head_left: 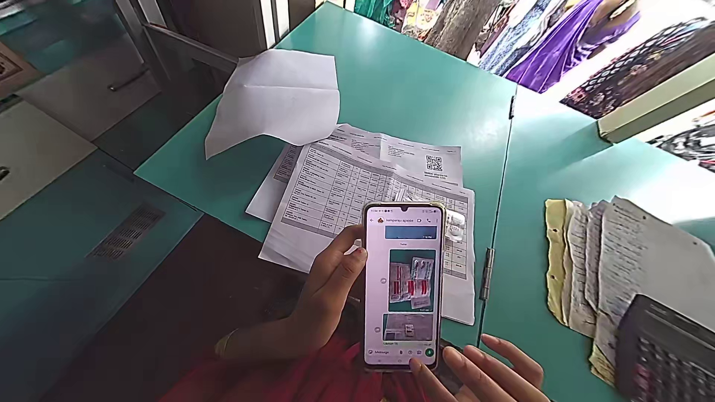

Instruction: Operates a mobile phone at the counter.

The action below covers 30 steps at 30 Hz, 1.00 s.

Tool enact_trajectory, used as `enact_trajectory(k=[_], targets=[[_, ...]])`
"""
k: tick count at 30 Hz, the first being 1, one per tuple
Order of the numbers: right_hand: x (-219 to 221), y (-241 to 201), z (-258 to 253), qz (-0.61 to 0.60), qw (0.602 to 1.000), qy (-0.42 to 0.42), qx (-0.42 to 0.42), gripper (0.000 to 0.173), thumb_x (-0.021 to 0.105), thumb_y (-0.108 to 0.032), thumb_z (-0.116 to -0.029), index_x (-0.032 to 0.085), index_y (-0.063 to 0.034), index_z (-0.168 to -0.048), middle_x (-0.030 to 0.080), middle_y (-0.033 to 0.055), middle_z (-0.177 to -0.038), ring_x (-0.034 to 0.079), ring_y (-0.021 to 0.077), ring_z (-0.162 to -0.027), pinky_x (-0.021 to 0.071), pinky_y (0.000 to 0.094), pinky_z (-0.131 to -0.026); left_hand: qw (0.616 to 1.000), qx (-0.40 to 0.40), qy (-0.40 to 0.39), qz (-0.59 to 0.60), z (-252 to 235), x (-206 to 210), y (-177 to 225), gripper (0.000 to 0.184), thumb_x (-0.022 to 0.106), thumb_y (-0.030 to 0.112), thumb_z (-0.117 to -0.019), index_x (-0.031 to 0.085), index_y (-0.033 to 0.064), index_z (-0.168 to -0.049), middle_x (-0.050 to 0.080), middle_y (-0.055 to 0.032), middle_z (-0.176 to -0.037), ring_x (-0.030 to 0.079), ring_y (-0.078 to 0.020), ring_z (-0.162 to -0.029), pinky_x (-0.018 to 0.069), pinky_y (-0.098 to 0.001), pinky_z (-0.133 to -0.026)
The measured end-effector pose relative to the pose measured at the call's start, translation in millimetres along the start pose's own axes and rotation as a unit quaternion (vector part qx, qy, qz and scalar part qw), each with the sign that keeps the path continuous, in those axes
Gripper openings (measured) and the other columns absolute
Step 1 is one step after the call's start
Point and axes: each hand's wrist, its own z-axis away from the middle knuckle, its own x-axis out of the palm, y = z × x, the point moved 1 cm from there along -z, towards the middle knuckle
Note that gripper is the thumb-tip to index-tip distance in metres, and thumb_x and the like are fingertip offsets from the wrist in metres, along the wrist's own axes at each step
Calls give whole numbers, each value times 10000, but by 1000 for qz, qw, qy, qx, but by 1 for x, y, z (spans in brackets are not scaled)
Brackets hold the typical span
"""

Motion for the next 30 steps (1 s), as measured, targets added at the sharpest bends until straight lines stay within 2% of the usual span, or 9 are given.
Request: enact_trajectory(k=[13, 16, 19, 21, 23, 24, 27, 29, 30], targets=[[-5, 0, 5, -15, 999, 13, 37, 442, 310, -473, -1089, 656, -200, -1066, 574, -88, -1316, 454, 59, -1336, 265, 297, -1159, 1000, 3, 12, -3, 1, -2, 0, 312, 322, 118, -1072, 560, 85, -1271, 700, 72, -1070, 680, -13, -1007, 568, -238, -923], [-3, 2, 2, -104, 985, 23, 136, 411, 416, -515, -1058, 627, -235, -1272, 515, -140, -1420, 475, -4, -1334, 396, 208, -1106, 1000, 9, 15, 7, 1, -3, 0, 321, 317, 112, -1073, 548, 65, -1291, 703, 65, -1092, 686, -24, -1013, 574, -244, -924], [4, 2, 0, -262, 927, -23, 268, 664, 555, -617, -976, 408, -292, -1536, 535, -124, -1440, 610, -11, -1180, 552, 171, -910, 999, 8, 25, 20, 1, -1, -1, 313, 316, 91, -1068, 536, 68, -1290, 702, 68, -1112, 687, -21, -1019, 576, -238, -923], [8, -1, -2, -305, 899, -63, 307, 892, 679, -618, -890, 328, -171, -1577, 550, 3, -1412, 589, -3, -1198, 538, 171, -942, 999, 10, 20, 27, 1, 2, -2, 304, 331, 94, -1067, 498, 65, -1319, 680, 78, -1156, 672, -13, -1045, 568, -238, -940], [12, -5, -5, -254, 918, -86, 292, 1110, 768, -600, -799, 283, 62, -1547, 515, 199, -1371, 509, -3, -1249, 399, 126, -1056, 999, 3, -9, 31, 3, 5, -3, 301, 368, 183, -1089, 415, 79, -1368, 667, 98, -1167, 672, -10, -1047, 575, -240, -928], [13, -6, -7, -205, 931, -87, 291, 1172, 791, -621, -747, 299, 110, -1519, 520, 246, -1339, 510, -1, -1228, 376, 105, -1044, 999, -1, -32, 29, 5, 7, -2, 372, 388, 268, -1097, 356, 63, -1406, 669, 89, -1173, 680, -23, -1048, 585, -251, -919], [10, -3, -10, -128, 940, -76, 306, 1183, 842, -579, -657, 370, 127, -1479, 553, 253, -1285, 541, 25, -1166, 402, 95, -984, 991, 7, -132, 14, 13, 13, 0, 716, 411, 475, -1070, 146, -20, -1515, 638, 5, -1310, 654, -68, -1167, 569, -306, -992], [2, 4, -9, -175, 934, -61, 306, 1105, 857, -476, -676, 367, 86, -1492, 544, 198, -1301, 522, -1, -1194, 406, 102, -1013, 978, 48, -203, -5, 13, 11, 1, 698, 449, 398, -1081, 101, 8, -1543, 567, -29, -1417, 608, -81, -1251, 540, -311, -1045], [-5, 10, -8, -214, 926, -59, 304, 1066, 862, -459, -702, 377, 39, -1510, 545, 146, -1337, 516, -7, -1228, 426, 131, -1043, 972, 73, -220, -23, 11, 9, 3, 639, 495, 329, -1076, 156, 39, -1534, 557, -26, -1430, 601, -81, -1259, 538, -298, -1045]])
